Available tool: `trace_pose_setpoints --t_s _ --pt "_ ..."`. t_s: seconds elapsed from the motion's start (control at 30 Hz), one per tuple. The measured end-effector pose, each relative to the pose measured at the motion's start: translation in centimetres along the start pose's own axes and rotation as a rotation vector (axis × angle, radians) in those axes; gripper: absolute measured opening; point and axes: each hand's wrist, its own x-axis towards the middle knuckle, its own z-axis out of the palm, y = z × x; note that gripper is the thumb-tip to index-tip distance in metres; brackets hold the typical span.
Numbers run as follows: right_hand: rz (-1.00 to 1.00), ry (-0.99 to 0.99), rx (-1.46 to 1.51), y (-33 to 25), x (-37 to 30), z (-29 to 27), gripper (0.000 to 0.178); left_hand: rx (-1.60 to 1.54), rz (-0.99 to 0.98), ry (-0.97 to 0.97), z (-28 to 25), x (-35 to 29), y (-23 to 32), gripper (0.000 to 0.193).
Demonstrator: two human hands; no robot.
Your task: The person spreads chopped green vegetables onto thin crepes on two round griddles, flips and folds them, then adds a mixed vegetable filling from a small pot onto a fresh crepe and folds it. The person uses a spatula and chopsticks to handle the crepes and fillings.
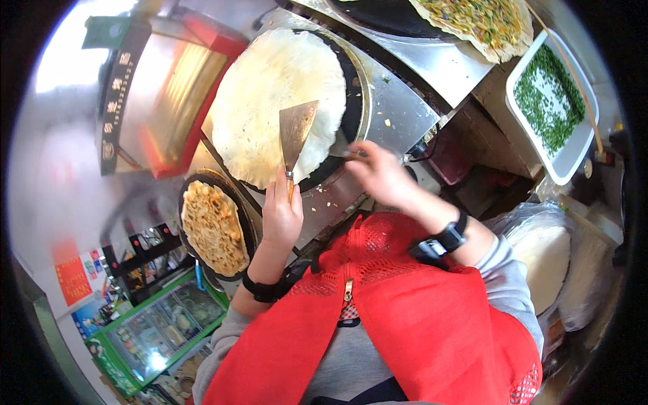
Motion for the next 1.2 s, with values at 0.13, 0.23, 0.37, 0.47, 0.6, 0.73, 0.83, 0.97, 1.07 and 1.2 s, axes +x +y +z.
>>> trace_pose_setpoints --t_s 0.13,0.23,0.37,0.47,0.6,0.73,0.83,0.97,1.07,1.2 --pt "0.163 -0.359 -0.063 -4.6 0.4 4.7 0.034 -0.519 -0.505 -0.138 -2.7 -0.2 0.7 0.043" --pt "-0.004 -0.25 -0.107 -7.4 0.3 5.1 0.031 -1.012 -0.694 -0.069 -5.8 0.3 0.7 0.044" --pt "-0.037 -0.256 -0.093 -8.8 0.4 4.5 0.035 -1.072 -0.69 -0.1 -7.7 0.0 0.3 0.043" --pt "-0.048 -0.299 -0.144 -7.9 0.7 3.3 0.044 -0.947 -0.653 -0.105 -5.9 -0.4 0.7 0.046" --pt "0.319 -0.38 0.148 -4.2 0.9 -0.3 0.051 -0.106 -0.12 -0.096 -1.8 -1.0 1.6 0.05" --pt "0.315 -0.232 0.179 -0.2 -0.7 -6.9 0.049 0.008 -0.048 0.012 -0.2 -2.9 0.9 0.051" --pt "0.576 -0.214 0.307 1.1 -2.0 -10.5 0.039 0.083 -0.155 0.08 -0.6 -5.0 -0.7 0.051" --pt "-0.139 0.069 -0.208 1.2 -1.6 -8.7 0.037 0.149 -0.24 -0.084 0.3 -7.3 -2.2 0.053" --pt "-0.391 0.005 -0.728 0.8 -0.7 -3.9 0.043 0.158 -0.124 -0.004 1.2 -8.0 -3.0 0.052" --pt "-0.282 -0.179 -0.923 0.6 -0.5 0.6 0.046 0.215 -0.117 -0.017 1.6 -8.0 -4.3 0.05"
